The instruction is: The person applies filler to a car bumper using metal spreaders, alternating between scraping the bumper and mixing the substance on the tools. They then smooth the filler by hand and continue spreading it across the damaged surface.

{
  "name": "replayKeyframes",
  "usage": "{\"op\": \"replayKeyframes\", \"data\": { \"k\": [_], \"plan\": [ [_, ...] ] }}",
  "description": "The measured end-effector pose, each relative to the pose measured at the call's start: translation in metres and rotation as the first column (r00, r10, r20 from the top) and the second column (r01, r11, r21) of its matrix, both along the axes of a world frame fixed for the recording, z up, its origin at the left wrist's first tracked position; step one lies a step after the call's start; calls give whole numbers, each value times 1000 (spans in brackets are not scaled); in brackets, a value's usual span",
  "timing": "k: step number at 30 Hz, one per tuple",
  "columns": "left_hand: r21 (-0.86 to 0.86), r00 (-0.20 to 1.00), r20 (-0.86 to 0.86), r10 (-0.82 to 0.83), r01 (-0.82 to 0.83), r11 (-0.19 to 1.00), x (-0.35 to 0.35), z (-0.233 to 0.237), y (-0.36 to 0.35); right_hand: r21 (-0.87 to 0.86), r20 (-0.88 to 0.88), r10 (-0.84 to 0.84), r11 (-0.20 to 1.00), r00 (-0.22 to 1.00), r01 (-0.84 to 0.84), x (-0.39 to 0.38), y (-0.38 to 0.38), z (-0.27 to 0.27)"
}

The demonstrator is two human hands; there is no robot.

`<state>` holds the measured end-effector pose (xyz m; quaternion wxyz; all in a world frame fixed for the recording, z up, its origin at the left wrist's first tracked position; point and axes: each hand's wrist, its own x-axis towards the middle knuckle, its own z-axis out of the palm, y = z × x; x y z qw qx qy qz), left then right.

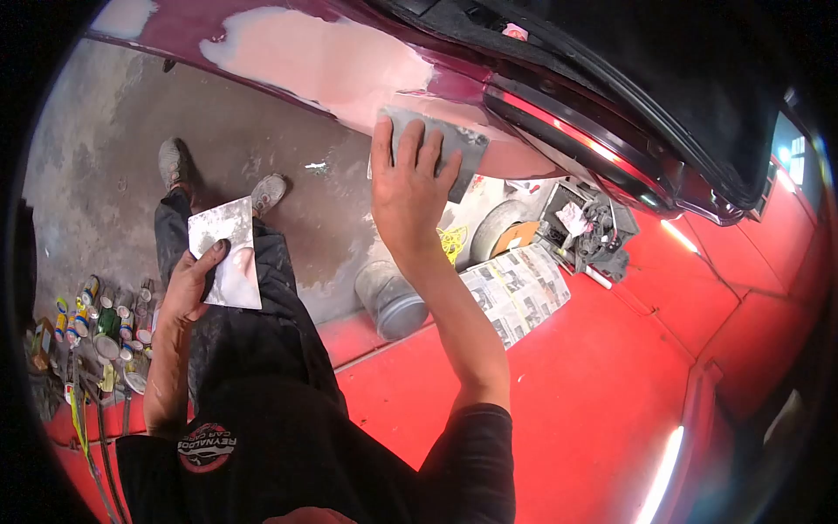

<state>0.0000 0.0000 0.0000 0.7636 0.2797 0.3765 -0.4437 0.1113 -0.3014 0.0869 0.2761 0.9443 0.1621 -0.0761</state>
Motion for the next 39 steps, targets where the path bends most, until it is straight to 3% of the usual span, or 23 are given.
{"op": "replayKeyframes", "data": {
  "k": [8,14,20,29,32,35,39],
  "plan": [
    [90,997,-18,69,-67,994,8,13,2,-50,126,121,992,985,-116,5,-11,-32],
    [48,999,-20,36,-36,998,5,7,4,10,-15,34,999,999,-34,-6,-6,-13],
    [1,1000,-11,13,-13,1000,6,6,-2,-52,139,137,990,981,-131,10,-4,-13],
    [58,997,-28,65,-63,996,9,11,-7,32,42,59,998,997,-60,-7,-15,-22],
    [53,998,-27,54,-53,997,10,12,-3,126,-59,-28,991,998,35,-11,-7,-8],
    [33,998,-35,60,-59,998,8,10,-1,112,-113,-123,984,986,135,-11,8,7],
    [5,997,-27,66,-66,998,8,9,-1,7,71,-95,996,993,94,4,19,-5]
  ]
}}
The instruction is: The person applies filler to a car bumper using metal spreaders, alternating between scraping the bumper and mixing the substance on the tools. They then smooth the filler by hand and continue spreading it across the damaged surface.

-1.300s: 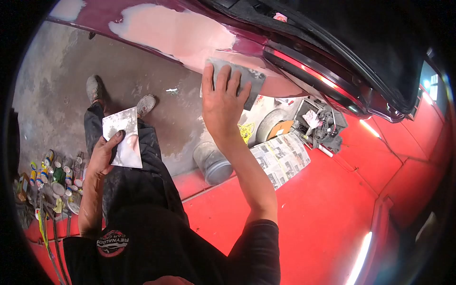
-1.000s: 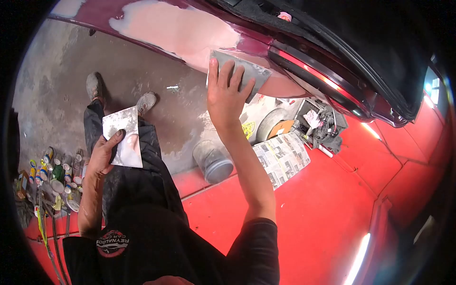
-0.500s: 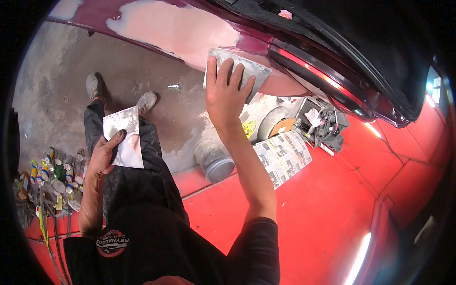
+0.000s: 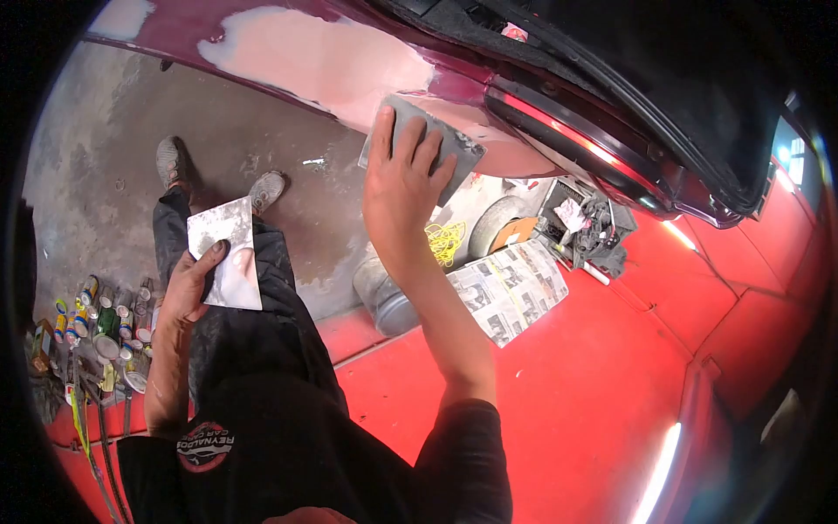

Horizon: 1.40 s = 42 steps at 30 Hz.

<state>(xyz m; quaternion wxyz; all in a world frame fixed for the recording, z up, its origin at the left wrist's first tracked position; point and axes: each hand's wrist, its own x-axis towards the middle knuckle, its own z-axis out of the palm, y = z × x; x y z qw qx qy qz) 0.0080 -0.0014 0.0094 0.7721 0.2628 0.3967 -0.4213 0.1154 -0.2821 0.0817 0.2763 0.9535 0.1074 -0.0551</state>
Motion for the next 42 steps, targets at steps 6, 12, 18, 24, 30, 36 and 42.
{"op": "replayKeyframes", "data": {
  "k": [6,12,18,24,30,36,42],
  "plan": [
    [10,1000,-3,1,-1,1000,0,-1,3,-104,22,-25,994,999,27,1,1,-25],
    [33,1000,1,-5,5,999,0,-1,6,-33,-58,-31,999,998,29,-14,-3,-26],
    [7,1000,10,9,-9,1000,1,0,6,44,-123,-1,999,992,7,-15,-6,6],
    [22,1000,3,-5,5,1000,0,-1,4,-102,41,217,972,975,-212,1,-35,-15],
    [58,1000,-8,-25,25,998,2,1,1,-88,19,233,969,972,-230,-8,-49,-29],
    [61,999,18,-48,47,997,15,10,-12,149,-223,33,989,974,1,-21,-14,25],
    [-44,991,119,-67,72,996,60,33,-35,666,-422,345,745,839,29,-56,2,78]
  ]
}}
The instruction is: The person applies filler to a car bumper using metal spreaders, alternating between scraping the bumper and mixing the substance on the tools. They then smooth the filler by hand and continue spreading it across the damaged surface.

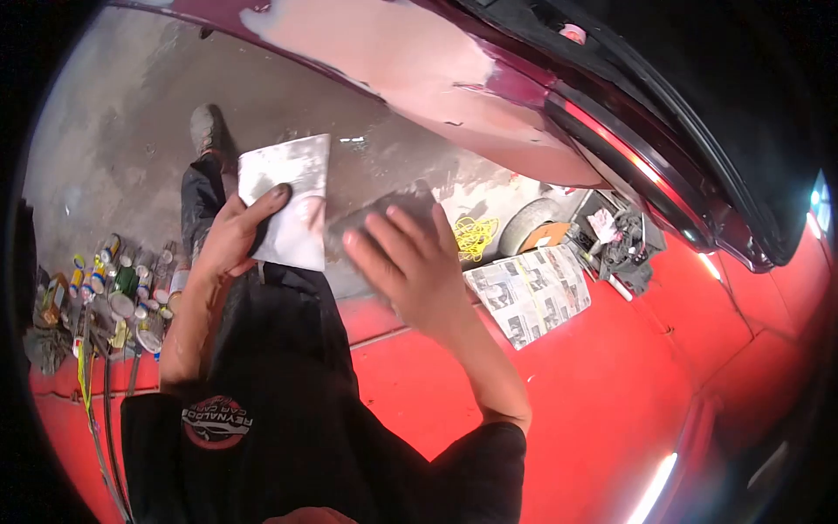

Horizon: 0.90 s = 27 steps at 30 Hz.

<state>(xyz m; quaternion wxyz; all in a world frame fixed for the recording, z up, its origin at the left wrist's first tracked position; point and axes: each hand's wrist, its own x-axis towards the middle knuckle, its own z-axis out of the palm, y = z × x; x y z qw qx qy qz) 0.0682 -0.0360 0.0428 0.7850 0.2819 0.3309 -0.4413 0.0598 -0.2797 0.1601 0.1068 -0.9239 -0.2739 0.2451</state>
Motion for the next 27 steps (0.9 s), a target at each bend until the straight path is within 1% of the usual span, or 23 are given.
{"op": "replayKeyframes", "data": {
  "k": [1,4,8,11,14,15,16,17,18,21,25,27],
  "plan": [
    [-24,1000,18,-15,16,1000,3,-3,-2,29,2,26,999,1000,-26,-8,0,2],
    [-71,997,62,-49,54,996,6,-4,-10,-43,87,164,986,983,-160,-6,-1,12],
    [-55,991,90,-102,107,993,8,-1,-10,-113,58,255,962,965,-247,2,6,12],
    [-35,971,186,-148,157,987,4,-3,-10,-126,-68,203,969,977,-210,-4,12,12],
    [152,974,180,-140,113,982,0,-16,-4,-133,-260,191,964,946,-231,1,9,18],
    [124,991,134,-26,10,992,6,-15,7,-217,-295,179,944,939,-248,3,8,17],
    [152,992,88,86,-99,984,14,-3,11,-328,-133,162,924,978,-198,1,0,7],
    [152,990,91,109,-122,981,14,-3,13,-423,32,165,896,986,-136,-3,-13,-11],
    [159,986,93,137,-151,976,12,-5,17,-497,195,185,865,963,-66,0,-22,-25],
    [166,994,90,67,-81,983,-6,-17,17,-618,488,250,775,836,129,28,-32,-55],
    [152,998,22,63,-66,986,-21,-17,15,-682,500,286,712,817,169,49,-31,-74],
    [126,997,-1,74,-74,989,-29,-23,13,-686,517,290,703,806,187,54,-30,-78]
  ]
}}
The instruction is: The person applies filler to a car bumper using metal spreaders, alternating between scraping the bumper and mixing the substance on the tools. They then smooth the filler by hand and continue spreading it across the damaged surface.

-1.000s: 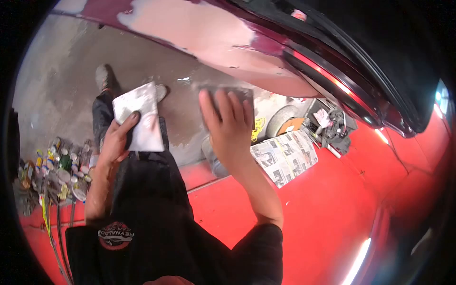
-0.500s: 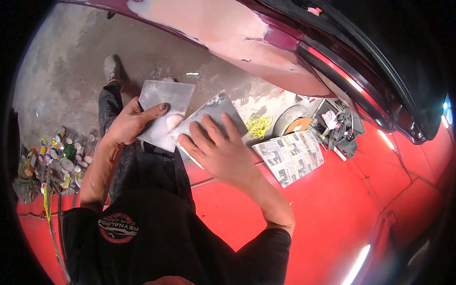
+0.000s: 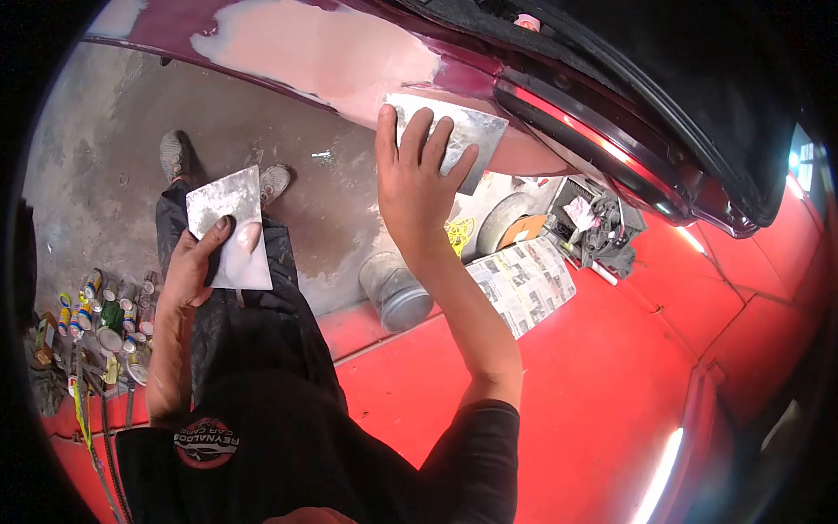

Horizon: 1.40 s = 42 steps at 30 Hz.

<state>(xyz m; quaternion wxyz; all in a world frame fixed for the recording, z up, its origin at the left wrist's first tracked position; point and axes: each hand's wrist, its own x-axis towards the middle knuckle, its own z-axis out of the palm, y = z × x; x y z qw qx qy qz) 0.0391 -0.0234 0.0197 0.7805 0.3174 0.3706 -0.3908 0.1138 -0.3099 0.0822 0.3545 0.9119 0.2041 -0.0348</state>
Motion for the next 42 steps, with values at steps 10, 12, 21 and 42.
{"op": "replayKeyframes", "data": {
  "k": [10,12,21,42],
  "plan": [
    [-32,998,-50,23,-25,999,0,-3,-2,-21,102,7,1000,995,-5,4,-6,-23],
    [-22,999,-48,25,-27,999,-1,-4,-1,25,62,-35,999,997,33,1,-12,-27],
    [-28,997,-76,18,-20,999,-5,-8,6,117,-96,-113,985,989,124,-5,2,1],
    [0,998,-63,-18,18,1000,-9,-4,12,115,-101,-137,982,985,148,-10,6,3]
  ]
}}
